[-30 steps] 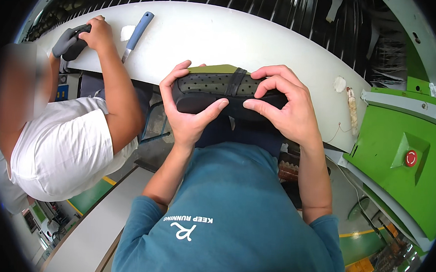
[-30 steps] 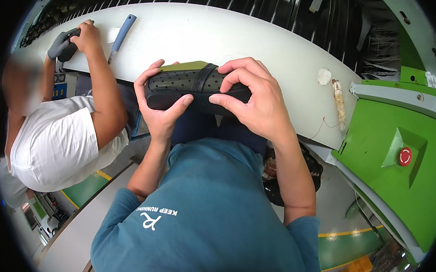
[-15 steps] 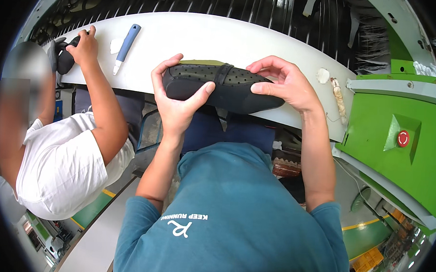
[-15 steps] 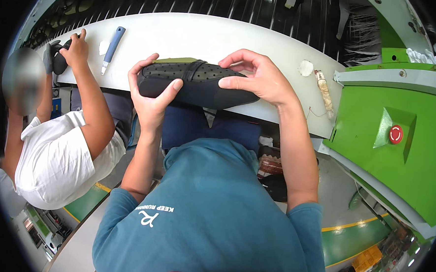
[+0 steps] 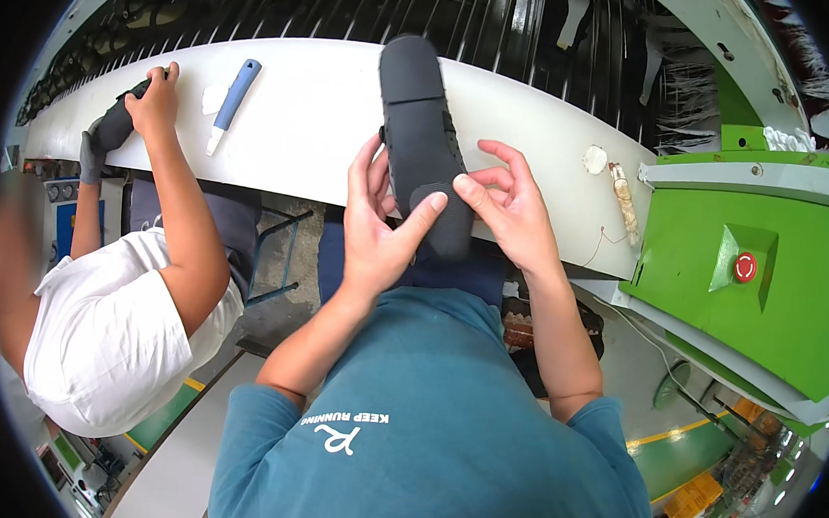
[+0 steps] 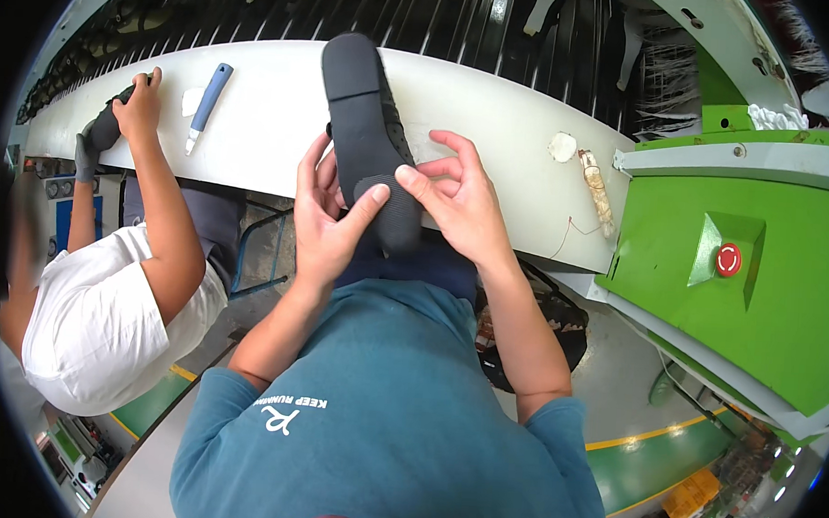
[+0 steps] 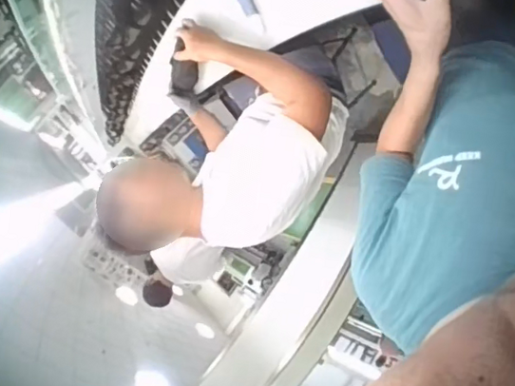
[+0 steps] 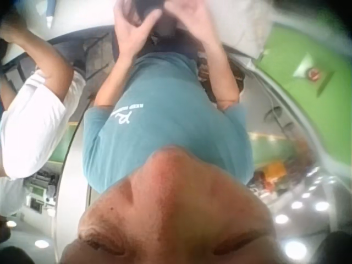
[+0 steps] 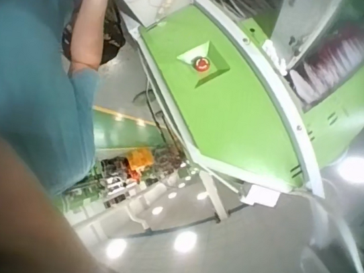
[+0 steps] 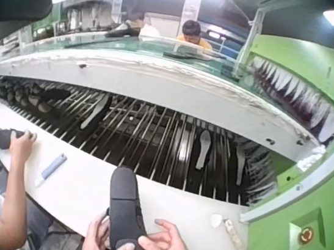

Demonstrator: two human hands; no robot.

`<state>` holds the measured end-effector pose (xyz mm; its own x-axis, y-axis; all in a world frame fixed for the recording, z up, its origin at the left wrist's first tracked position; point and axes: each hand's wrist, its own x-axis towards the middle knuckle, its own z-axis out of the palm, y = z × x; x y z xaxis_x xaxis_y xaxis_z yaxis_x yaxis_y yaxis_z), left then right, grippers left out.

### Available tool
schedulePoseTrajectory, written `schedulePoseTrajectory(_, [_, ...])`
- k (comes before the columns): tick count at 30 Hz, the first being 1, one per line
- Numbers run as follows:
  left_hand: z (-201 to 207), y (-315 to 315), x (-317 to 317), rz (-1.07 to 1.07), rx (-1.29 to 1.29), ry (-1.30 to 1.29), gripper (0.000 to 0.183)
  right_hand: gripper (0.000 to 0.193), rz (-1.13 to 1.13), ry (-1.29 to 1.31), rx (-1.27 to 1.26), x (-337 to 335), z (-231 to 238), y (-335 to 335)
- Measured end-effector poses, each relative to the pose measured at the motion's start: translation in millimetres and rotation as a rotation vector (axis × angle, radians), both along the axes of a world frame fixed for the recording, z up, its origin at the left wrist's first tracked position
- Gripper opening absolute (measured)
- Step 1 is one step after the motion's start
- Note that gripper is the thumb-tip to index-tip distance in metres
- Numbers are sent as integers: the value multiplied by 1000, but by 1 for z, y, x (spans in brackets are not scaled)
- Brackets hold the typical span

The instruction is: The person assembles footwear on a factory assembly line by pressing black insoles into the footbeds of green clogs. They repeatedly pick up a clog, insert the insole, and press it firmly into place with their thumbs before moving to the next unit.

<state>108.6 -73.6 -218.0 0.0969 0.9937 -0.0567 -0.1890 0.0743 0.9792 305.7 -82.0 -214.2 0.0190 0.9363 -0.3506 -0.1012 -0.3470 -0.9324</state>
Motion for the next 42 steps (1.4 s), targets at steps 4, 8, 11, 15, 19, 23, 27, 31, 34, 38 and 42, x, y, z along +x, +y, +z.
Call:
schedulePoseTrajectory(4, [5,14,-32,-130,32,187,89,125,-144,-817,566,-6,14,12])
schedulePoseTrajectory(8, [12,37,-57,-288,256,349,71,130,-38,-962,922,9,25,45])
schedulePoseTrajectory(11, [13,43,-64,-353,210,287,64,84,171,-1035,974,10,38,58])
schedulePoseTrajectory(15, [3,45,-65,-304,278,307,55,48,347,-932,969,11,43,73])
schedulePoseTrajectory(19, [-1,41,-63,-255,319,332,49,39,415,-903,911,11,52,76])
schedulePoseTrajectory(23, [-1,38,-59,-209,324,339,42,35,437,-889,841,10,59,77])
schedulePoseTrajectory(27, [10,42,-56,-225,289,351,36,30,484,-834,638,10,64,81])
schedulePoseTrajectory(31, [17,51,-61,-305,275,351,32,28,458,-718,505,14,63,86])
schedulePoseTrajectory(34, [14,63,-67,-326,321,356,30,33,397,-556,398,21,57,86])
schedulePoseTrajectory(38, [2,65,-73,-206,324,420,23,44,194,-816,517,25,45,89])
schedulePoseTrajectory(42, [-7,69,-75,38,304,593,18,37,-16,-289,515,17,9,97])
